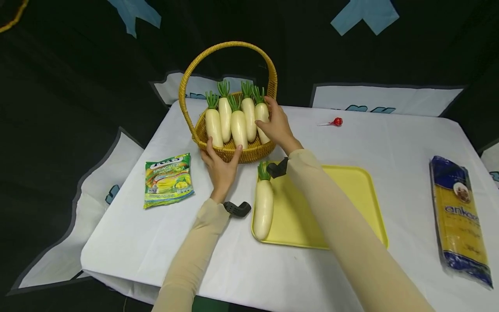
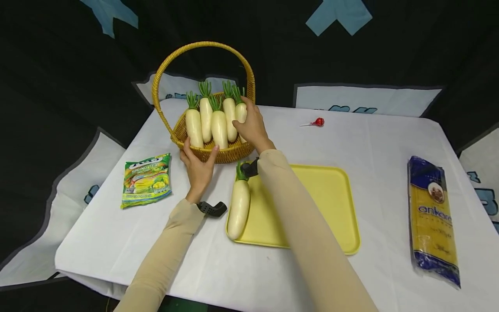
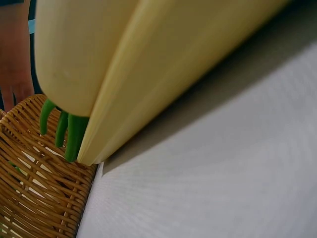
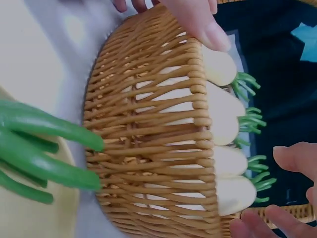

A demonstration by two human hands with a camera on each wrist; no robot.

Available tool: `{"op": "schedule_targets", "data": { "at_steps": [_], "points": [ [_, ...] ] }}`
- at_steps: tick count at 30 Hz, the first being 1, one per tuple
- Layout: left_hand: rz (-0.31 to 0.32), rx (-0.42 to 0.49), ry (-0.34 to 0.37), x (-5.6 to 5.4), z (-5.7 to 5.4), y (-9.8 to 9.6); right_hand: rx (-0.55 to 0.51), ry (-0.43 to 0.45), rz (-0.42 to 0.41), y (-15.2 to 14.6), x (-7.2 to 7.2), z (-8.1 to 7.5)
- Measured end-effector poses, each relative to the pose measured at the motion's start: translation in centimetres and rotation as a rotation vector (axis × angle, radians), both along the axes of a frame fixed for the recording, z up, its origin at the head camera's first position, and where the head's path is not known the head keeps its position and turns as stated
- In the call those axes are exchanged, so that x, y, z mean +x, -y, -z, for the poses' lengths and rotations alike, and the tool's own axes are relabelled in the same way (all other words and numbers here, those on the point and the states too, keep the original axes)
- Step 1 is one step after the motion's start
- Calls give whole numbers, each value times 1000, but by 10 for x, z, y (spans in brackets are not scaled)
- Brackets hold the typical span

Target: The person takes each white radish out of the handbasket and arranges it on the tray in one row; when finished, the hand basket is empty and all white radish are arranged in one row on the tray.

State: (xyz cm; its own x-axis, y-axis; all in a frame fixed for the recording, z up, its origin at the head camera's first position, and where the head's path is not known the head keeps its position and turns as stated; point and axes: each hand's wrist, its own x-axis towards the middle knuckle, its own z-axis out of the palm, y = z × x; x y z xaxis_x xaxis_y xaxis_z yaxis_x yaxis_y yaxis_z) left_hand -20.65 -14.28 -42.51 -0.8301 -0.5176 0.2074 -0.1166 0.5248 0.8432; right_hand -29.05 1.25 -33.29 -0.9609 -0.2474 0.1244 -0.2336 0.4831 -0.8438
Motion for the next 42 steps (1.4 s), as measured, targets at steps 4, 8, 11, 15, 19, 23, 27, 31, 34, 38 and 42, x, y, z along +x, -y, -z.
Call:
{"op": "schedule_targets", "data": {
  "at_steps": [4,8,11,15,19,23,27,31,34,38,42],
  "points": [
    [7,-1,8,0,-1,-1,36,63,47,3,-4,6],
    [8,0,4,-1,-1,0,37,98,81,7,-9,8],
    [7,3,6,0,-1,0,46,120,94,10,-12,10],
    [10,10,18,1,1,0,92,149,89,13,-15,14],
    [8,11,19,1,1,0,119,183,83,16,-20,16],
    [2,3,16,2,2,0,146,214,75,19,-22,16],
    [-3,-8,17,3,1,1,150,253,62,20,-23,13],
    [-7,-10,16,4,1,1,172,272,55,20,-23,13],
    [-6,-10,16,4,1,1,195,253,49,21,-24,14],
    [-4,-10,15,4,0,1,230,236,42,23,-28,18],
    [-4,-11,5,3,1,0,275,241,35,23,-29,20]
  ]
}}
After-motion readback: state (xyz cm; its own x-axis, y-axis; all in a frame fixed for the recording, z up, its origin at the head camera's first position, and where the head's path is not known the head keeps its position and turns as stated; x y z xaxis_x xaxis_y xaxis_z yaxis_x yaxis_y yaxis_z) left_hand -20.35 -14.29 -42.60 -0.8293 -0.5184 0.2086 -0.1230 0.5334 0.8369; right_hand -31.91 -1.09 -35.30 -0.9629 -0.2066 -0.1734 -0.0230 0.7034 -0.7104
